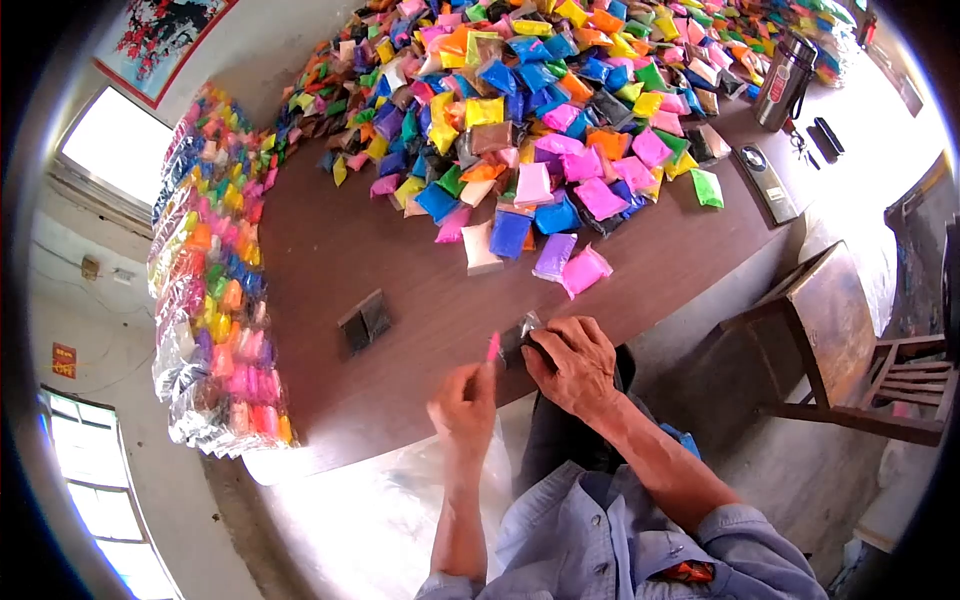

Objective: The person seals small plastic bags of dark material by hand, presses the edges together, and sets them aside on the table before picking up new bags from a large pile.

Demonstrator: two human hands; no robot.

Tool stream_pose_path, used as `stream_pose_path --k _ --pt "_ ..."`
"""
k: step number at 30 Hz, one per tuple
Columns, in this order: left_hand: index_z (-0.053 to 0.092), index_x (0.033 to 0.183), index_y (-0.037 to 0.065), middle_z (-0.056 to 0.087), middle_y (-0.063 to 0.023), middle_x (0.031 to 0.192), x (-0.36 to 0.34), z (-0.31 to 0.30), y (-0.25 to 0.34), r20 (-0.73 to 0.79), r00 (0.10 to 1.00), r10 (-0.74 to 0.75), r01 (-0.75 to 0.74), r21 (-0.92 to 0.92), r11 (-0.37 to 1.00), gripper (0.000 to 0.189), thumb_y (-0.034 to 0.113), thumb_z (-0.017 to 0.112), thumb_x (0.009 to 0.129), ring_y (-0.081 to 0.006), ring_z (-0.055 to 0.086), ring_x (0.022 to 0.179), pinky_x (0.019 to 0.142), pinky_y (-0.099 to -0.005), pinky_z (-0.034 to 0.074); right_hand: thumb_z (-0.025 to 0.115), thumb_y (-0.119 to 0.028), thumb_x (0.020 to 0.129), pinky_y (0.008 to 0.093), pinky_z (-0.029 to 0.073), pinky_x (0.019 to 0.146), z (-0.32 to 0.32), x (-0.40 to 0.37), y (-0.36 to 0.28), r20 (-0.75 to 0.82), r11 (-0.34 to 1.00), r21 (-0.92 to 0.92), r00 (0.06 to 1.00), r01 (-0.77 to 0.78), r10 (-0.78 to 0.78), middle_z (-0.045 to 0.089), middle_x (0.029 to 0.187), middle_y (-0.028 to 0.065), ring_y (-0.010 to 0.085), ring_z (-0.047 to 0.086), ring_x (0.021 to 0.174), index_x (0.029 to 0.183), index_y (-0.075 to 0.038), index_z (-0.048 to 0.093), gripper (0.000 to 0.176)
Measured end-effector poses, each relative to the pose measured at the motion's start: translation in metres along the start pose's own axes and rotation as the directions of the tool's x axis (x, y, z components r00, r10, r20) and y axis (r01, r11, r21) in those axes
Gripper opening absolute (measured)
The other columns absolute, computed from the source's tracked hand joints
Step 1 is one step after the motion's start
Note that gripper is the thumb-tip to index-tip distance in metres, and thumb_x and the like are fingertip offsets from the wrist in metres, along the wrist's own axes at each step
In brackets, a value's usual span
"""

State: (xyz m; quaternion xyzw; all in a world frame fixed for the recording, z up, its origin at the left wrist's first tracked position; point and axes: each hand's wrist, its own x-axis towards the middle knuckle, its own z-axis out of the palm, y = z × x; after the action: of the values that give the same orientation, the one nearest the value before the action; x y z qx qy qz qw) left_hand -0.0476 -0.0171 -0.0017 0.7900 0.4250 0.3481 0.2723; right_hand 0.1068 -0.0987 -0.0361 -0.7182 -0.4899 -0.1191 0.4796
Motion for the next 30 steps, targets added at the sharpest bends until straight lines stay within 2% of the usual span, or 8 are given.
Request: stream_pose_path --k 2,6,8,12,17,20,27,30 --pt "0.073 0.090 0.000 0.071 -0.0116 0.075 -0.003 0.005 0.000 0.018 0.998 0.053 -0.053 -0.037 0.998 0.013 0.012 0.077 0.094 -0.0166 0.066 0.065 0.061 -0.0322 0.052 0.086 -0.013 0.075 0.0390 0.053 0.078 0.000 -0.001 0.001 0.005 1.000 0.002 1.000 -0.001 0.001 0.066 0.098 0.0056 0.0293 0.064 0.089 0.100 -0.011 0.071 0.029" --pt "0.073 0.091 0.001 0.070 -0.0125 0.073 -0.001 0.007 -0.017 0.023 0.993 0.115 -0.116 0.066 0.991 0.013 0.013 0.078 0.094 -0.0183 0.066 0.062 0.060 -0.0329 0.051 0.086 -0.012 0.074 0.0387 0.053 0.078 -0.003 0.001 -0.001 0.016 1.000 -0.006 1.000 -0.004 0.004 0.065 0.097 0.0054 0.0297 0.064 0.088 0.099 -0.011 0.070 0.030" --pt "0.073 0.090 0.001 0.069 -0.0121 0.073 0.003 0.001 -0.022 -0.025 0.999 0.042 -0.038 0.163 0.986 0.014 0.013 0.078 0.094 -0.0188 0.065 0.060 0.059 -0.0332 0.051 0.087 -0.013 0.072 0.0399 0.052 0.078 0.000 0.000 0.000 -0.018 1.000 0.018 1.000 -0.005 0.005 0.065 0.097 0.0048 0.0299 0.064 0.090 0.099 -0.011 0.069 0.032" --pt "0.073 0.090 0.000 0.071 -0.0134 0.076 0.005 -0.007 -0.015 -0.017 1.000 0.004 -0.003 0.095 0.996 0.017 0.016 0.078 0.094 -0.0192 0.067 0.064 0.062 -0.0330 0.052 0.089 -0.014 0.070 0.0394 0.054 0.081 0.002 -0.002 -0.001 0.007 1.000 0.005 1.000 -0.016 0.016 0.067 0.104 0.0058 0.0311 0.066 0.096 0.099 -0.011 0.068 0.036" --pt "0.073 0.090 0.001 0.072 -0.0136 0.077 -0.009 0.003 0.001 -0.021 0.999 0.028 -0.028 0.006 1.000 0.015 0.015 0.078 0.093 -0.0202 0.067 0.066 0.063 -0.0332 0.053 0.084 -0.012 0.072 0.0422 0.052 0.094 -0.013 0.001 -0.008 0.161 0.999 0.003 0.986 -0.045 0.044 0.064 0.132 0.0097 0.0355 0.061 0.121 0.122 -0.009 0.064 0.054" --pt "0.072 0.090 0.001 0.071 -0.0137 0.078 -0.014 0.011 0.004 -0.031 0.997 0.069 -0.069 0.003 0.998 0.014 0.013 0.079 0.092 -0.0220 0.067 0.066 0.063 -0.0343 0.053 0.081 -0.011 0.072 0.0442 0.050 0.095 -0.018 0.005 -0.012 0.234 0.999 -0.004 0.971 -0.047 0.046 0.063 0.136 0.0096 0.0349 0.058 0.124 0.131 -0.007 0.061 0.063" --pt "0.072 0.090 0.002 0.071 -0.0157 0.081 -0.019 0.017 -0.001 -0.014 0.986 0.169 -0.165 0.148 0.975 0.009 0.008 0.077 0.091 -0.0296 0.069 0.069 0.064 -0.0379 0.054 0.082 -0.013 0.068 0.0426 0.050 0.091 -0.010 0.003 -0.005 0.223 1.000 0.001 0.975 -0.017 0.016 0.065 0.129 0.0080 0.0305 0.061 0.119 0.121 -0.007 0.066 0.056" --pt "0.072 0.093 0.002 0.072 -0.0155 0.082 -0.012 0.007 -0.018 -0.041 0.993 0.115 -0.101 0.242 0.965 0.009 0.010 0.077 0.093 -0.0297 0.069 0.070 0.064 -0.0389 0.054 0.083 -0.014 0.068 0.0421 0.051 0.090 -0.010 0.001 -0.005 0.205 1.000 -0.008 0.978 -0.026 0.027 0.066 0.125 0.0069 0.0293 0.061 0.118 0.116 -0.008 0.068 0.050"
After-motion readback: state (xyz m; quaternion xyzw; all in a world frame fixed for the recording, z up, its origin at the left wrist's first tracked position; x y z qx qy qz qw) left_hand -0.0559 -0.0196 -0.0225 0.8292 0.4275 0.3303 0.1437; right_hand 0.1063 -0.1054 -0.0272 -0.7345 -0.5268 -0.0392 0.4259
